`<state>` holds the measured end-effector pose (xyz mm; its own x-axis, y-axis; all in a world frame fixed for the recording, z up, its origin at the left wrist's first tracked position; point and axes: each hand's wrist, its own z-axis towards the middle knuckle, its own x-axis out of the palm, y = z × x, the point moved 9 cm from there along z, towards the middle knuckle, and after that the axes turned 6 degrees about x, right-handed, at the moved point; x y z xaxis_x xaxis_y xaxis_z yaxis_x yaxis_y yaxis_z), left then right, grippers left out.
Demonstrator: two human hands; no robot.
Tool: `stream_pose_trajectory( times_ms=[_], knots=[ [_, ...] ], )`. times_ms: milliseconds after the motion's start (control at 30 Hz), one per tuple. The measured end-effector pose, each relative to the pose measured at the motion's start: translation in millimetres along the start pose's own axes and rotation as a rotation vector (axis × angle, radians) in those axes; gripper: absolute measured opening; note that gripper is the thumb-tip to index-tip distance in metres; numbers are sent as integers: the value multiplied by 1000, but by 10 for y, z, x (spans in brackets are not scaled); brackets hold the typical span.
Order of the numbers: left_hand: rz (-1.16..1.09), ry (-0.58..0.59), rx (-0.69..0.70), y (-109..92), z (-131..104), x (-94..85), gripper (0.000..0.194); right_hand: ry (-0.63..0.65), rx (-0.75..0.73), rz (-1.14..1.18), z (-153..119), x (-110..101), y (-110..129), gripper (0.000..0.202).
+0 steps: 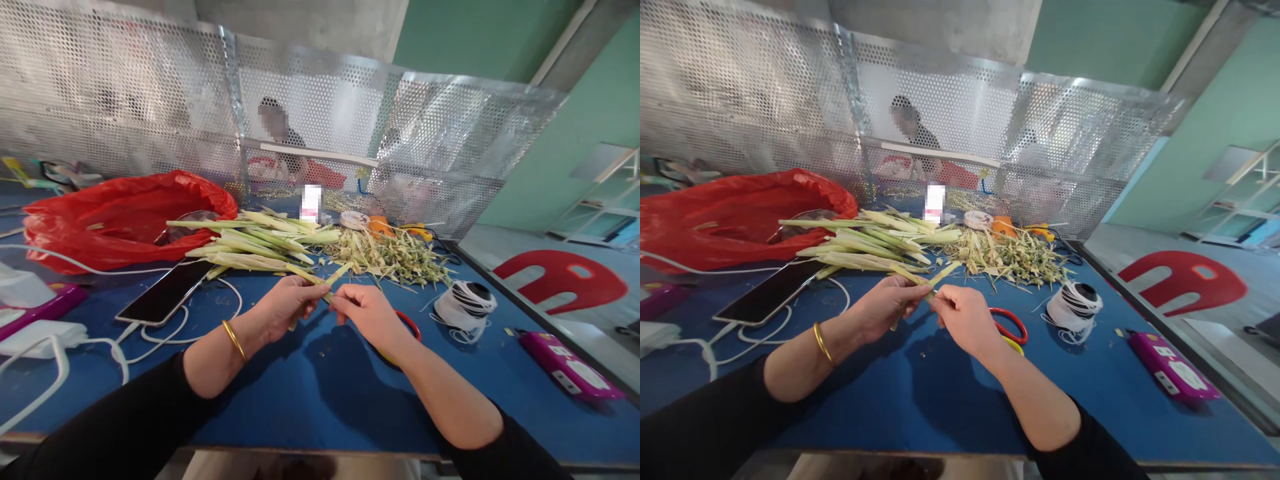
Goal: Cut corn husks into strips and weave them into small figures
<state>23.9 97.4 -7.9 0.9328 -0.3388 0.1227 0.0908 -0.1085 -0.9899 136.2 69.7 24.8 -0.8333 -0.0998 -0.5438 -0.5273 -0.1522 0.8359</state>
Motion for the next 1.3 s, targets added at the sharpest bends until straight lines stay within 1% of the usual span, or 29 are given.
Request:
stream_pose_trajectory(
  times_ms=[100, 167, 233, 300, 433, 633, 700, 900, 1100, 1167, 1233, 1300],
  knots=[
    [-77, 56, -73, 6, -53, 54, 29, 72, 161, 348, 55, 21, -180, 37],
    [-106, 78, -118, 21, -93, 90, 33, 58, 257, 599, 86, 26, -301, 40],
    [-97, 100, -131, 32, -120, 127, 38, 12, 290, 758, 106, 25, -367, 37],
    [-48, 107, -107, 33, -128, 148, 37, -28, 270, 811, 112, 29, -373, 34],
    [46, 131, -81, 72, -122, 189, 30, -119, 222, 771, 101, 14, -359, 31],
    [44, 132, -132, 152, -113, 198, 19, -272, 201, 767, 95, -115, -390, 29],
    [40, 145, -135, 147, -121, 206, 18, -294, 195, 766, 90, -147, -381, 28],
    [46, 212, -138, 96, -163, 243, 17, -303, 188, 747, 79, -162, -344, 28],
    [47, 261, -151, 72, -198, 268, 23, -316, 145, 731, 83, -183, -310, 30],
    [57, 236, -132, 41, -191, 251, 29, -333, 106, 705, 85, -225, -278, 32],
    [63, 188, -97, -10, -170, 217, 38, -341, 82, 664, 85, -262, -248, 34],
    [75, 144, -74, -55, -146, 183, 45, -311, 86, 616, 92, -264, -231, 36]
  ],
)
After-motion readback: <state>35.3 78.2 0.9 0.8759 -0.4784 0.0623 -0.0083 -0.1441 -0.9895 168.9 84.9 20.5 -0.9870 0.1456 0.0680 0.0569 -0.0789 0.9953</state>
